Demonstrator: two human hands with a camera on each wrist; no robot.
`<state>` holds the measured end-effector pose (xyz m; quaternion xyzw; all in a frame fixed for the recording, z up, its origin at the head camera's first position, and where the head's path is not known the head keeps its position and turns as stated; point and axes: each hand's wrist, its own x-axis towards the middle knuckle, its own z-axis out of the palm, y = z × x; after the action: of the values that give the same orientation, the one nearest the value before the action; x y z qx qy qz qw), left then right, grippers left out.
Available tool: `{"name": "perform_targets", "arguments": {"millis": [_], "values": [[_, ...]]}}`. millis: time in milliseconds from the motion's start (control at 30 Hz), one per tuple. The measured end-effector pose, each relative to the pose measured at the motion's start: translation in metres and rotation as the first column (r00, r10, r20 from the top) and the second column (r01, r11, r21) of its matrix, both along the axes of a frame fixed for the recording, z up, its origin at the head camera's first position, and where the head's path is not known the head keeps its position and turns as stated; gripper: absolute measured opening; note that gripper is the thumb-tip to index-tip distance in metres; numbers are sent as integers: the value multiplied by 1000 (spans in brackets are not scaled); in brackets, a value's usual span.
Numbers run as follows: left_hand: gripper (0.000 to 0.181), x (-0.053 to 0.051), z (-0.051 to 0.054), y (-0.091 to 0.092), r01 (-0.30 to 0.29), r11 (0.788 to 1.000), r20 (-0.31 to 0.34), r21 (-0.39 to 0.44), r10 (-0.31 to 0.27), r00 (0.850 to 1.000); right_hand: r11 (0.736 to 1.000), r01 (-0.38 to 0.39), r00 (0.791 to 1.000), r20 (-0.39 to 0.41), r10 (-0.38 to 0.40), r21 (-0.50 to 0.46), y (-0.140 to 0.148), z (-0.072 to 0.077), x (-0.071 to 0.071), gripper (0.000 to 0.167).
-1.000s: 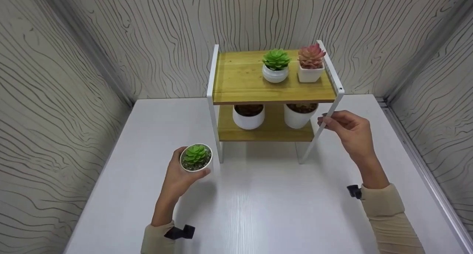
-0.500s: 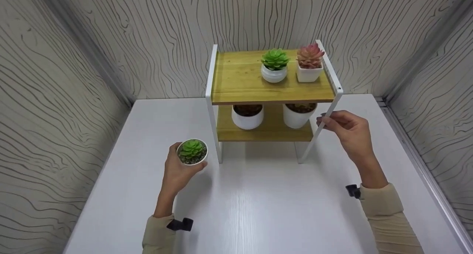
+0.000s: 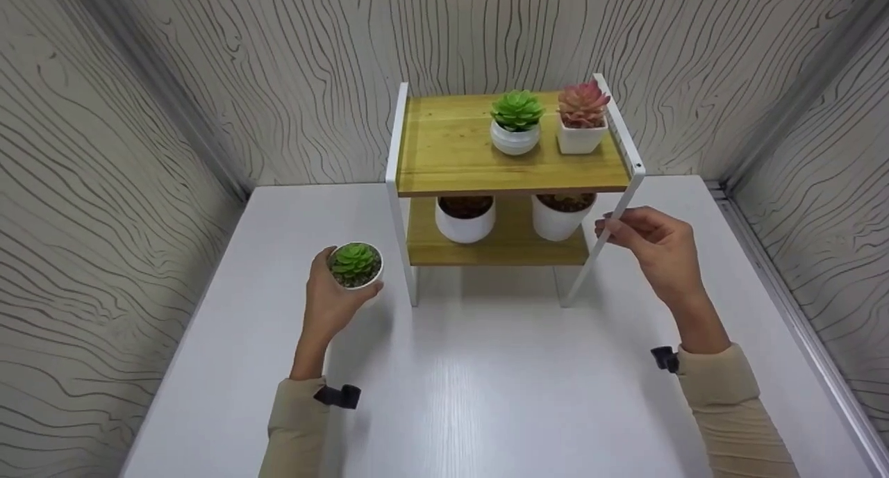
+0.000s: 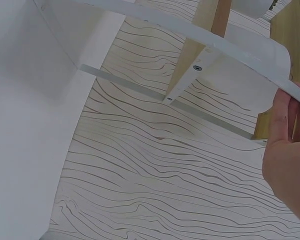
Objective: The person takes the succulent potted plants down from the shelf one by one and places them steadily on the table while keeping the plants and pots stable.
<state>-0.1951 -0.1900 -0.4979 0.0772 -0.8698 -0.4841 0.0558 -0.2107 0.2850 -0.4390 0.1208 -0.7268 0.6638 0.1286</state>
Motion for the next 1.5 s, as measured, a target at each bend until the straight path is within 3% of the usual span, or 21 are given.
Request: {"name": "perform_targets", "arguments": {"millis": [167,533,733,933,1200,1500], "values": [[107,-8,2,-5,-17,1000,5,7,17,1000,998,-57,998,-29,57,9,0,-2,-2,22],[107,-29,4,-4,-18,999,7,-31,18,1000,999,-38,999,-24,38,27,1,-4,2,25],[106,-41,1,-3,-9,999,-17,-50,9,1000,999,-40,999,-26,40,-13,0,-3,0,25],[106,-52,-7,-6,-20,999,-4,-39,20,1000,999,-38,999,-19,38,14,0,-1,-1,25],[101,-68,-20,-8,-83,996,-26,-29,82,996,999,-26,1000,-12,27,32,1,-3,0,24],[104,-81,-42,-9,-148,989,39,-31,149,988,999,-29,1000,-11,29,13,3,-3,1,23]]}}
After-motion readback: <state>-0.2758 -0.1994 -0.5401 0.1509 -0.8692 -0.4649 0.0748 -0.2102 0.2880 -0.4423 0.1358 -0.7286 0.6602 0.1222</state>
